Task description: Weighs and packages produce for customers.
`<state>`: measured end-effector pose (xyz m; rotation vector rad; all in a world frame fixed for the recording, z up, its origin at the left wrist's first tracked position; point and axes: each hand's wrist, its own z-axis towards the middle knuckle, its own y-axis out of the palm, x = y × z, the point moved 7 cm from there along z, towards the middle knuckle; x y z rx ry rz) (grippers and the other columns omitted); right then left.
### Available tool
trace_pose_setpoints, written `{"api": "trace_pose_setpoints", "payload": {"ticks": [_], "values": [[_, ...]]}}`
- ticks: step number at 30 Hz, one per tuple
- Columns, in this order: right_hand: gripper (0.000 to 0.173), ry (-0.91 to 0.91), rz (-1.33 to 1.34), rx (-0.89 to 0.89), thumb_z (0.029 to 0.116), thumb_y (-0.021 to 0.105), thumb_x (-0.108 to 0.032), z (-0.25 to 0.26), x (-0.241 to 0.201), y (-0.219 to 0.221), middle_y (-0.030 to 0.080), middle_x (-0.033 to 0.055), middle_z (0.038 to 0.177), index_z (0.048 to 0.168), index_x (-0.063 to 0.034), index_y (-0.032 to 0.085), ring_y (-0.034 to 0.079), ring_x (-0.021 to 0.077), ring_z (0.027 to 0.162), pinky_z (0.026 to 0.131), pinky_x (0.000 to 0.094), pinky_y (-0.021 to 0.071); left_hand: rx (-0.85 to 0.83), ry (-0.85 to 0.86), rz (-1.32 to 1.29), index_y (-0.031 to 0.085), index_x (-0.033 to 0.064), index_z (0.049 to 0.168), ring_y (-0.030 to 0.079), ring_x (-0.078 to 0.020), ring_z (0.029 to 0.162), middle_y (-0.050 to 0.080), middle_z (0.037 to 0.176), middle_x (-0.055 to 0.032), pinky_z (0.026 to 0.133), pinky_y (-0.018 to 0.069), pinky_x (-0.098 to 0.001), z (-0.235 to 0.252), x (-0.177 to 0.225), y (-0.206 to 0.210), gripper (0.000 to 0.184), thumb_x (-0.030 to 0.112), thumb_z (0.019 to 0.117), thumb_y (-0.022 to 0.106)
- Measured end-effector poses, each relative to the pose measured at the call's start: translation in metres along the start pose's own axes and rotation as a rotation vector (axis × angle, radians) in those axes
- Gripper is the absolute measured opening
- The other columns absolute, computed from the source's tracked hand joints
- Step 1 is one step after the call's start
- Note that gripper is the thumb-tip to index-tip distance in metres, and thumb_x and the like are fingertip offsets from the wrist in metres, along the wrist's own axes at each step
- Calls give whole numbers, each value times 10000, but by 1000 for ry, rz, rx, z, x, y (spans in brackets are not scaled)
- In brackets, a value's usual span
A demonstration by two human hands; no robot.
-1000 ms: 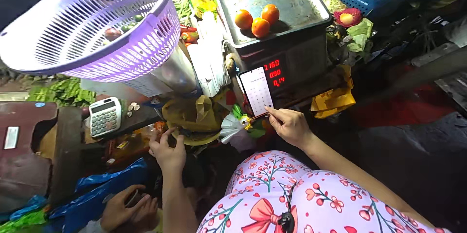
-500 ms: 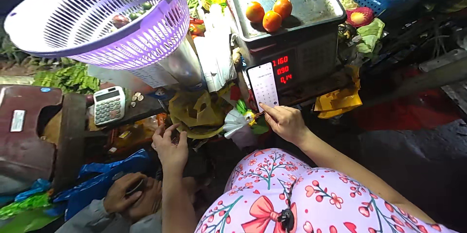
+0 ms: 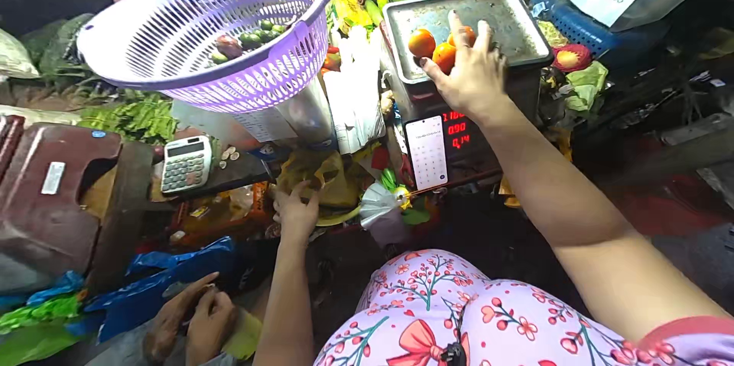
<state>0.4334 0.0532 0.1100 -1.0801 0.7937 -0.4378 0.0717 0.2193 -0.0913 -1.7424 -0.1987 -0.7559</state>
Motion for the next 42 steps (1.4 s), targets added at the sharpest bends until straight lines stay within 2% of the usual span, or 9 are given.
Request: {"api": "trace_pose_setpoints", "payload": {"ticks": [7, 10, 14, 17, 22, 25, 31, 35, 42], "values": [[693, 56, -61, -198, 940, 598, -655, 51, -36, 12, 333, 350, 1557, 1388, -126, 612, 482, 547, 1309, 991, 692, 428, 88, -185, 69, 630, 126, 1371, 396, -536, 1385, 198, 1610, -347, 1090, 428, -575, 8, -23, 3, 450, 223, 937, 698], [614, -3, 75, -170, 899, 719, -557, 68, -29, 16, 570, 278, 1383, 1269, -69, 673, 528, 480, 1301, 1012, 689, 426, 5, -161, 49, 641, 51, 1343, 509, -448, 1334, 452, 1485, -318, 1094, 448, -547, 15, -36, 8, 440, 164, 923, 710], [455, -132, 492, -50, 914, 747, -448, 42, -40, -2, 699, 120, 1112, 1174, -79, 690, 658, 232, 1045, 929, 466, 519, -101, -92, -14, 569, 34, 1424, 526, -376, 1348, 525, 1467, -235, 1132, 419, -539, 15, -39, 6, 539, 101, 907, 705], [283, -281, 996, -433, 1002, 628, -258, -24, -87, 7, 689, -20, 987, 1244, -114, 649, 651, 48, 785, 691, 254, 575, -128, -97, -56, 438, 75, 1534, 447, -364, 1423, 352, 1607, -217, 1148, 407, -522, 3, -39, 2, 698, 97, 896, 720], [410, -35, 1028, -1249, 1079, 493, -377, -119, -169, 117, 678, 97, 1088, 1372, -110, 596, 662, 164, 891, 763, 337, 568, -46, 4, -209, 306, 61, 1598, 486, -311, 1387, 233, 1668, -197, 1066, 479, -457, -21, -31, -5, 867, 51, 840, 727], [587, 297, 966, -1356, 1019, 479, -595, -143, -192, 214, 658, 118, 1104, 1321, -103, 588, 656, 200, 894, 776, 360, 557, 0, 35, -261, 230, 107, 1628, 567, -283, 1302, 304, 1639, -191, 1009, 527, -456, -27, -26, -4, 997, 31, 786, 758], [510, 489, 945, -1347, 1042, 471, -526, -185, -196, 317, 596, 90, 1031, 1285, -96, 598, 580, 189, 863, 790, 376, 511, 38, 80, -265, 189, 110, 1643, 595, -268, 1274, 240, 1679, -153, 959, 551, -433, -28, -34, 1, 975, 26, 810, 688], [490, 182, 680, -1304, 1074, 506, -336, -178, -193, 312, 584, 224, 1381, 1481, -62, 497, 594, 321, 1242, 1041, 497, 485, 21, 61, -255, 193, 126, 1644, 683, -185, 899, 270, 1663, -157, 738, 581, -358, -27, -39, -2, 976, 21, 807, 684], [668, -377, -38, -1115, 950, 670, -185, -143, -175, 268, 587, 268, 1377, 1548, -54, 404, 566, 450, 1282, 1023, 655, 462, 50, 66, -270, 190, 87, 1639, 674, -194, 935, 265, 1658, -187, 746, 572, -347, -23, -39, -6, 991, 17, 798, 711]]}}
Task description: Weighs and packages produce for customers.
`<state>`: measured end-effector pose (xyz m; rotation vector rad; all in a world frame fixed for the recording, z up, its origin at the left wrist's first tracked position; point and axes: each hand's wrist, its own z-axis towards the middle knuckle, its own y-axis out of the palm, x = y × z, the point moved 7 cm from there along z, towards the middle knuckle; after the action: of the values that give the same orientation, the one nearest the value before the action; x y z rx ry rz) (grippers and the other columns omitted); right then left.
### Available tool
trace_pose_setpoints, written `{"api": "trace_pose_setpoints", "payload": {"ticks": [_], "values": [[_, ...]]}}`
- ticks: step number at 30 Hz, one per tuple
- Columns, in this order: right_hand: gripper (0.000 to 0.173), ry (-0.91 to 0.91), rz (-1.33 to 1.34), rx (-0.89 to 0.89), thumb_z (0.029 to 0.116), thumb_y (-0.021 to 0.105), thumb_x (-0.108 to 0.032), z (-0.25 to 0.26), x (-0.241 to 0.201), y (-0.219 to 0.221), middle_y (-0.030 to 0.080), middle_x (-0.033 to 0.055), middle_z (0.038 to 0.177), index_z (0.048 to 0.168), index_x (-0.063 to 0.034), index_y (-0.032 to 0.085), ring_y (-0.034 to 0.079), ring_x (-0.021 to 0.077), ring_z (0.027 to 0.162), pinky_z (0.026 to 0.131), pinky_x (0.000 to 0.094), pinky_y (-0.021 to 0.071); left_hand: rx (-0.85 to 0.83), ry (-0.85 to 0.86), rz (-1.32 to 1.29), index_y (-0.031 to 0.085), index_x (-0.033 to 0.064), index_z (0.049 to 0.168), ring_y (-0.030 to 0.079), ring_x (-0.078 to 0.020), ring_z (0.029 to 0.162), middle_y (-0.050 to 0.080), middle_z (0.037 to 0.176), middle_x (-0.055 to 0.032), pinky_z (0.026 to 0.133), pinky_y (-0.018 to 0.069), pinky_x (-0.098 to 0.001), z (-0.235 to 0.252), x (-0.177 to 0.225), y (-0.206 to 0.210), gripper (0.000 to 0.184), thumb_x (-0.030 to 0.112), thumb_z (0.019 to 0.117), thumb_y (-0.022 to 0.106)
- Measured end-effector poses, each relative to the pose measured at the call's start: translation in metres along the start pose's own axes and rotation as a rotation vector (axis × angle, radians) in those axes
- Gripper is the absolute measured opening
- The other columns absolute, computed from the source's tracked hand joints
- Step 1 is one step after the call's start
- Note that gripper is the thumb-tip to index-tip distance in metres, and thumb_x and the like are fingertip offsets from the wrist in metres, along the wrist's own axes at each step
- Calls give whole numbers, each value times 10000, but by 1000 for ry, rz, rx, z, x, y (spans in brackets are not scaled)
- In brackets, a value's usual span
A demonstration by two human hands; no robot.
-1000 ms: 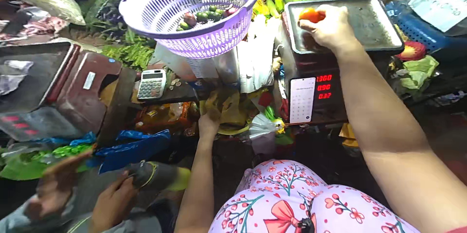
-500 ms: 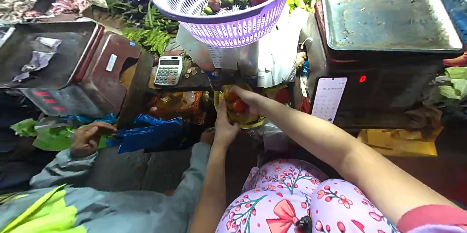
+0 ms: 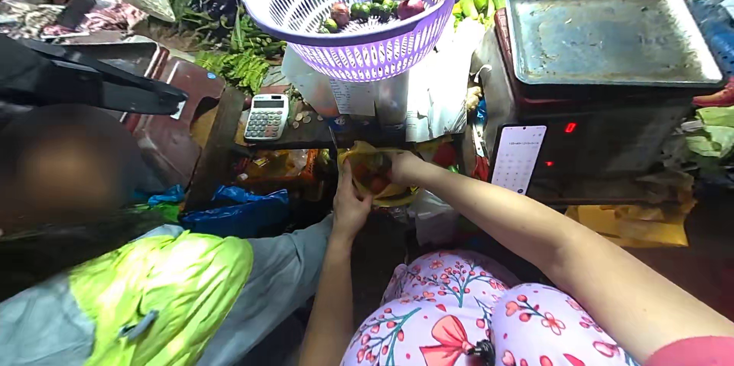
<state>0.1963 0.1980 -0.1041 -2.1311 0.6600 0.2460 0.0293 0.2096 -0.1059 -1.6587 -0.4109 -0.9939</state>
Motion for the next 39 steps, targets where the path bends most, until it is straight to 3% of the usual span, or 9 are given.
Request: {"api": "trace_pose_setpoints", "payload": {"ticks": [8, 13, 16, 21, 24, 28, 32, 37, 39], "values": [[953, -32, -202, 261, 836, 736, 31, -40, -12, -44, 429, 305, 1478, 1638, -215, 285, 602, 493, 1146, 854, 614, 549, -17, 5, 119, 297, 64, 1605, 652, -229, 1002, 165, 1700, -135, 774, 554, -383, 11, 32, 2, 863, 17, 834, 681], [821, -154, -181, 229, 908, 656, -35, -75, -3, -36, 430, 278, 1517, 1624, -247, 315, 536, 510, 1261, 913, 657, 509, -173, -26, 213, 293, 42, 1599, 420, -335, 1460, 176, 1696, -163, 1132, 435, -475, 6, 28, 0, 844, 37, 857, 696], [802, -165, -97, 206, 937, 694, -153, -114, 13, -33, 486, 253, 1488, 1630, -268, 306, 538, 480, 1286, 961, 657, 485, -216, -3, 251, 361, 65, 1575, 597, -298, 1261, 205, 1678, -184, 953, 556, -419, 9, 41, -12, 752, 40, 887, 664], [683, -258, 42, 361, 958, 698, -272, -183, 57, -33, 627, 208, 1326, 1576, -180, 421, 639, 389, 1171, 969, 576, 518, 379, 519, 199, 624, -56, 1294, 695, -307, 1059, 594, 1357, -267, 853, 601, -444, 12, 157, -109, 373, 133, 974, 590], [588, -319, 100, 569, 950, 696, -274, -226, 83, -34, 700, 173, 1164, 1498, -134, 534, 701, 339, 1018, 878, 536, 571, 554, 711, 248, 604, -29, 1280, 668, -305, 1033, 589, 1308, -259, 830, 577, -446, 26, 246, -164, 404, 245, 993, 526], [508, -297, 138, 841, 938, 661, -332, -275, 119, -29, 741, 75, 1097, 1415, -160, 631, 727, 236, 913, 800, 456, 615, 138, 561, 595, 634, 12, 1296, 600, -478, 1172, 572, 1313, -311, 959, 473, -680, 139, 328, -162, 359, 132, 957, 634], [507, -158, 252, 879, 940, 686, -290, -311, 154, -15, 745, 115, 1151, 1410, -108, 636, 734, 265, 903, 781, 444, 612, -398, 260, 1013, 640, 93, 1349, 620, -457, 1158, 657, 1247, -254, 953, 465, -678, 248, 297, -116, 455, 248, 936, 748], [517, 19, 440, 781, 978, 694, -230, -339, 195, 11, 705, 231, 1215, 1435, -16, 582, 724, 371, 991, 872, 507, 592, -555, 122, 941, 505, 63, 1430, 629, -463, 1098, 619, 1261, -283, 879, 511, -638, 267, 266, -98, 530, 142, 953, 723], [517, 59, 474, 784, 977, 694, -223, -344, 206, 21, 700, 242, 1215, 1431, -4, 581, 720, 377, 991, 872, 504, 588, -575, 117, 1038, 438, -7, 1478, 568, -478, 1236, 569, 1350, -308, 1019, 445, -618, 229, 293, -97, 587, 73, 957, 695]]}}
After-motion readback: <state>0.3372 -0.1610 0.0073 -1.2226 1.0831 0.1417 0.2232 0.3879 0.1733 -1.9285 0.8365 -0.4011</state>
